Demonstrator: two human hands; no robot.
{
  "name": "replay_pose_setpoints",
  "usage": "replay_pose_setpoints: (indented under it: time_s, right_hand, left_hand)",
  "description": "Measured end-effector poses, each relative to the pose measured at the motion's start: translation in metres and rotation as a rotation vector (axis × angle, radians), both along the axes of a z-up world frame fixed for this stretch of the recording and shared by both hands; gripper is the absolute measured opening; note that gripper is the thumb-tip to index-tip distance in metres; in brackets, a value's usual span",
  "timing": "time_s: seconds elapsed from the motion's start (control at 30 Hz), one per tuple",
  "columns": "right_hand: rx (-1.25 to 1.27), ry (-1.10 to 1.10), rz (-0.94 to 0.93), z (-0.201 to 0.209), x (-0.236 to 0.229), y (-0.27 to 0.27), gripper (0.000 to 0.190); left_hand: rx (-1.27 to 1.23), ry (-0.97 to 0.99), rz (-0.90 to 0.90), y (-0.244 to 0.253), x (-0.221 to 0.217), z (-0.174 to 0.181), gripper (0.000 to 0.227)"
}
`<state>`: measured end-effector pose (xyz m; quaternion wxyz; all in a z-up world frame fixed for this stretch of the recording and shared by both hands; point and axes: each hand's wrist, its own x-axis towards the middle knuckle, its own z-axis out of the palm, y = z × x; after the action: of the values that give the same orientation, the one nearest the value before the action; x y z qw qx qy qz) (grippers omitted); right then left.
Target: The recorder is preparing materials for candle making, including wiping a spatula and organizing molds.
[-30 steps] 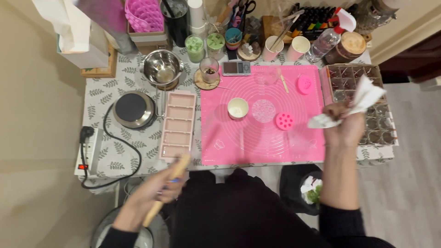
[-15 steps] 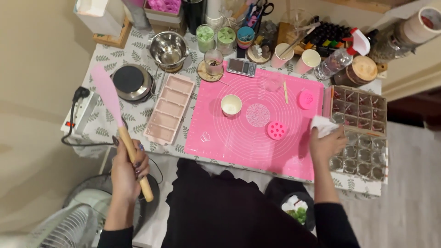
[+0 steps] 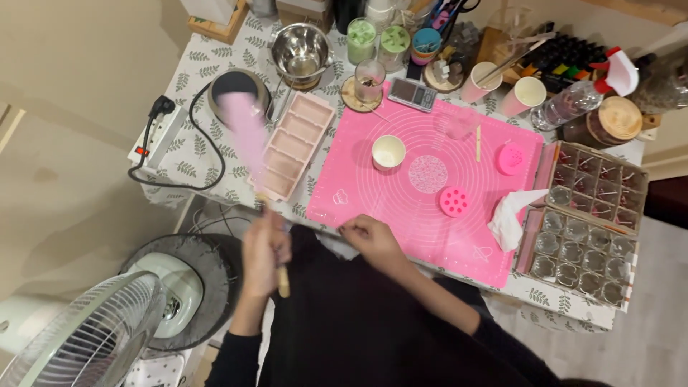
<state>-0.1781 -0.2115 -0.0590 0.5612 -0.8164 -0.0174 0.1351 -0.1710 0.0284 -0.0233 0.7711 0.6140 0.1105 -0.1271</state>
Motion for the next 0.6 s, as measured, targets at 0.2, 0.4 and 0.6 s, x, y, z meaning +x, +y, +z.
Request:
replay_pose_setpoints:
  time_s: [0.2,0.4,0.6]
  right_hand:
    - [0.539,0.577,-0.136,-0.088,0.052,0.041,0.036]
    - [0.427,0.579,-0.374,-0.121,0.086,0.090,0.029]
    - [-0.158,-0.188,-0.231,-0.077,0.100,0.102,0.028]
  left_hand:
    - [-0.052,0.164,0.378,0.057,0.015,0.035,0.047]
    - [0.213,0.328,0.286,0.097,0.045,0.000,0.043]
    - [0.394,0.240,0.174,0.117,0.089,0.003,0.044]
